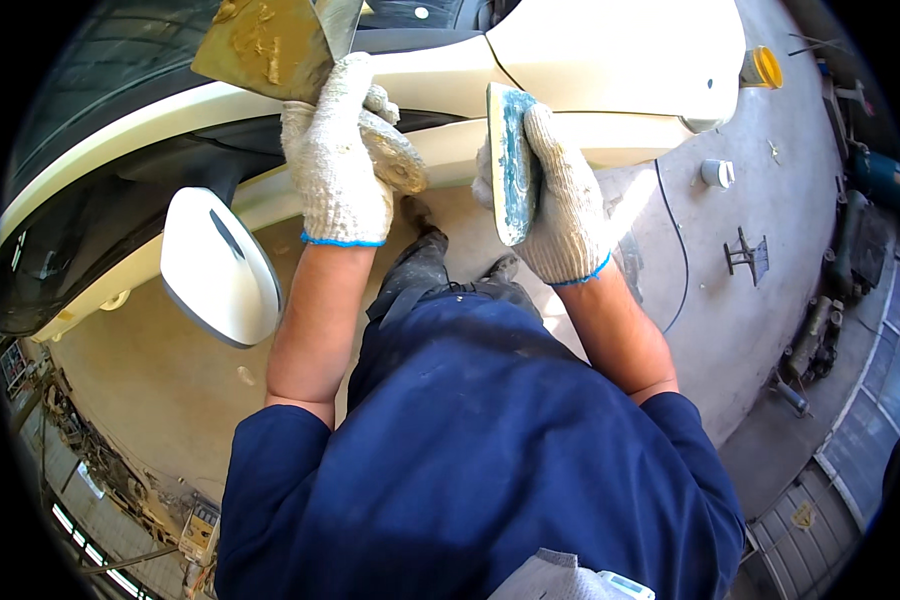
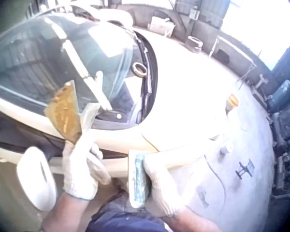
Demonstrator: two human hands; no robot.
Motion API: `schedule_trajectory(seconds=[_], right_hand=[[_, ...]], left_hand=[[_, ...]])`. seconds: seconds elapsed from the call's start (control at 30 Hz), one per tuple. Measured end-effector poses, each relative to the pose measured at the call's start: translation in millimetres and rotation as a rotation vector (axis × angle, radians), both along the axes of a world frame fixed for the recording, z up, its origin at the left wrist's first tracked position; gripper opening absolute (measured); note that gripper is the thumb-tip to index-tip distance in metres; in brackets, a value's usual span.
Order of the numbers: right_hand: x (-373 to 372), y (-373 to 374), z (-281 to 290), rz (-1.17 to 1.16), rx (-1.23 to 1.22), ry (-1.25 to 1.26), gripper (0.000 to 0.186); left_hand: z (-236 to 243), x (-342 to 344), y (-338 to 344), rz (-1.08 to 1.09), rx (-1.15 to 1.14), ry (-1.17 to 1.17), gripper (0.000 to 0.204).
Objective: The person applies yellow body filler to the side and rear of a white car using a putty knife and a flexible scraper. They spread the filler over the fender and bumper areas, then scrape excess material from the tools.
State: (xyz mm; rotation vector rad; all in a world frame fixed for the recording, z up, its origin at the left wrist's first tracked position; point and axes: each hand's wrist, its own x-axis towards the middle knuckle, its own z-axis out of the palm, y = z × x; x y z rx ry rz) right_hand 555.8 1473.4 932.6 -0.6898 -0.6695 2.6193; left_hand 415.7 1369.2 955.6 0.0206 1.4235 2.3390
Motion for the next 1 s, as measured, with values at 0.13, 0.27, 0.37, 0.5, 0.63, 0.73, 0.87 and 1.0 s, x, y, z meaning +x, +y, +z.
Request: schedule_trajectory(seconds=[0.13,0.27,0.37,0.5,0.63,0.73,0.87,1.0], right_hand=[[-37.0,-9.9,13.3,-0.052,0.282,-0.092,0.023],[-58.9,-43.2,15.1,-0.173,0.772,-0.219,0.022],[-55.8,-51.0,18.1,-0.053,0.82,-0.183,0.022],[-38.9,-51.7,15.6,0.144,0.8,-0.187,0.021],[-20.5,-25.8,14.6,0.27,1.078,-0.137,0.017],[-26.0,-13.8,16.6,-0.082,0.722,-0.251,0.017],[-39.5,15.0,14.2,-0.255,1.311,-0.029,0.019],[-31.3,50.7,19.9,-0.264,1.174,0.025,0.018]], left_hand=[[-8.0,-17.1,5.1,0.03,-0.058,0.139,0.017],[-2.7,-13.1,21.5,0.08,0.064,0.062,0.019],[0.8,-25.4,13.9,0.03,-0.023,0.122,0.02],[18.5,-36.5,11.4,-0.007,0.046,0.022,0.024],[21.0,-56.6,23.2,0.099,0.071,0.114,0.024],[20.4,-43.5,30.8,0.103,0.032,0.145,0.025],[9.3,1.9,62.3,0.063,0.094,-0.016,0.022],[-0.4,41.7,84.3,0.1,0.053,-0.03,0.03]])
